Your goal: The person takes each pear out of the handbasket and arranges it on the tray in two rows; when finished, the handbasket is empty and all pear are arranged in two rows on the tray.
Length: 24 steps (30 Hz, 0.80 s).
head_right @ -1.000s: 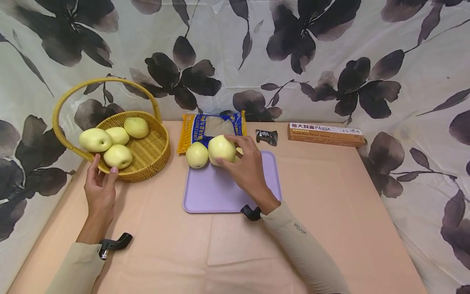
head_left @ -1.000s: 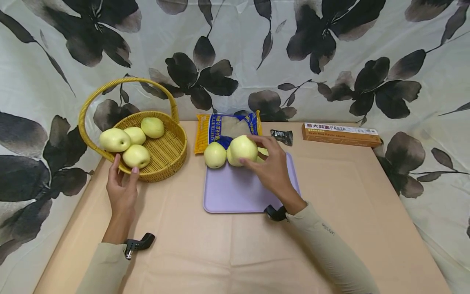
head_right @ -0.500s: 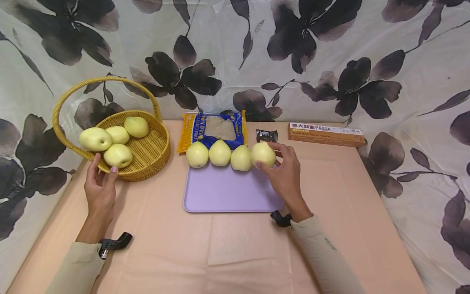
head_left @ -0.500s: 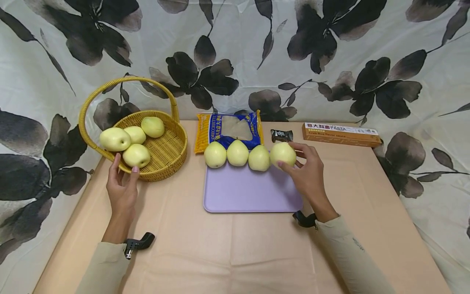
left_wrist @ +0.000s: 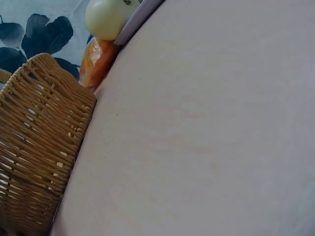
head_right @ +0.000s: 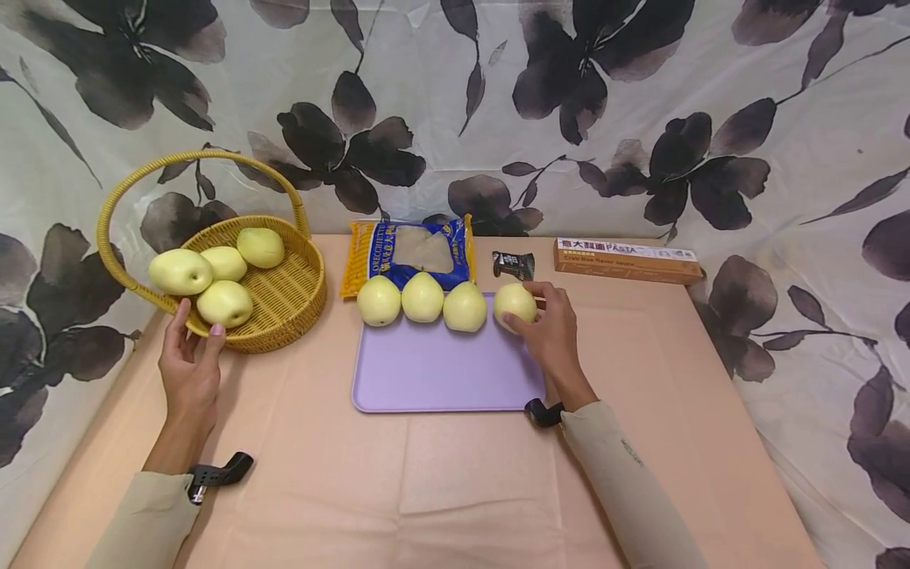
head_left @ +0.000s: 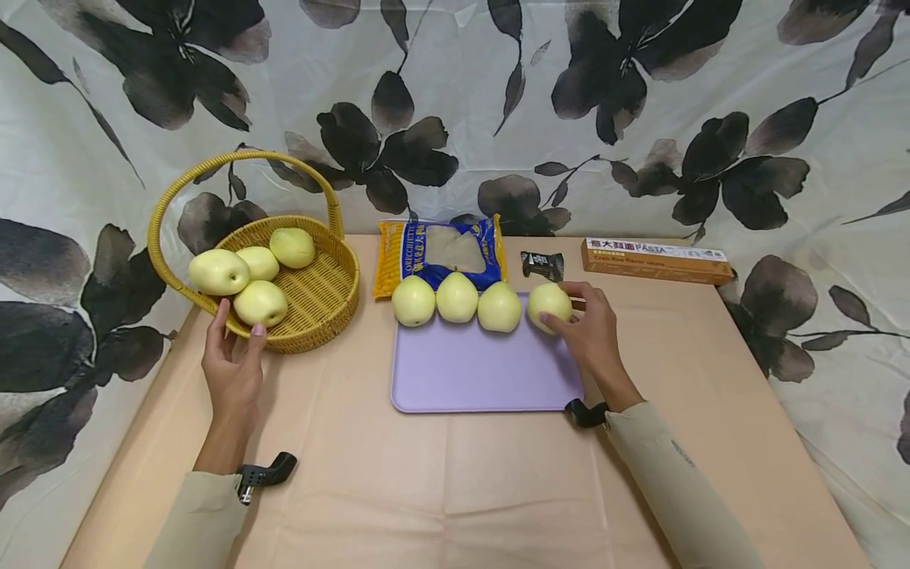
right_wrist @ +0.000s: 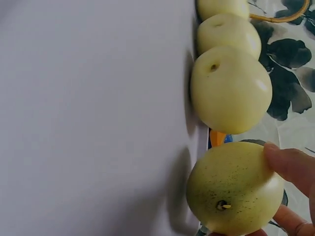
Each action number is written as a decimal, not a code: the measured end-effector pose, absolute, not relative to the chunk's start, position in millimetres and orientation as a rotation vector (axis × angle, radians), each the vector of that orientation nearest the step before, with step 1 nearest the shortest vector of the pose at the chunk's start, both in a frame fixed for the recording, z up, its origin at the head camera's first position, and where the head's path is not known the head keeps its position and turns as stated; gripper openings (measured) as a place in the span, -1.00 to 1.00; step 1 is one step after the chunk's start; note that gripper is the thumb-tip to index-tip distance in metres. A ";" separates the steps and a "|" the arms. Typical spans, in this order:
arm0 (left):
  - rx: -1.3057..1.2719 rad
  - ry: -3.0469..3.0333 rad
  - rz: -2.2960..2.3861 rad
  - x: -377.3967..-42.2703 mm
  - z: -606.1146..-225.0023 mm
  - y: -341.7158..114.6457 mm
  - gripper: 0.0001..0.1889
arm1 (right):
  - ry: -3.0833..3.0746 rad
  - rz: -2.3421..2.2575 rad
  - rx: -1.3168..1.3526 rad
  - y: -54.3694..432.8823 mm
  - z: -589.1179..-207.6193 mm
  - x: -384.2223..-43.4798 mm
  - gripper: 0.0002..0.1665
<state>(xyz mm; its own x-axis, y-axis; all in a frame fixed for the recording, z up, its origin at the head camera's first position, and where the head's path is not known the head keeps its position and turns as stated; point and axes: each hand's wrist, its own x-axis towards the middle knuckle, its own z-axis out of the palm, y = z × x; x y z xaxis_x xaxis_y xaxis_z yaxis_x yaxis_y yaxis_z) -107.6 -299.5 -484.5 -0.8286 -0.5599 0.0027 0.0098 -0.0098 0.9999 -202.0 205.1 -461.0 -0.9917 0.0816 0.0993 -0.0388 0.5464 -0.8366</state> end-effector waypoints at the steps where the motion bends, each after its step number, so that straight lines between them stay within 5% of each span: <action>1: 0.573 -1.868 -1.896 -107.2 -484.5 -299.5 -0.27 | -2.652 1.447 -0.041 204.3 -461.8 -203.9 -0.28; 24: 0.549 -1.865 -1.893 -107.7 -485.6 -298.6 -0.27 | -2.691 1.272 0.033 198.3 -442.2 -201.7 -0.18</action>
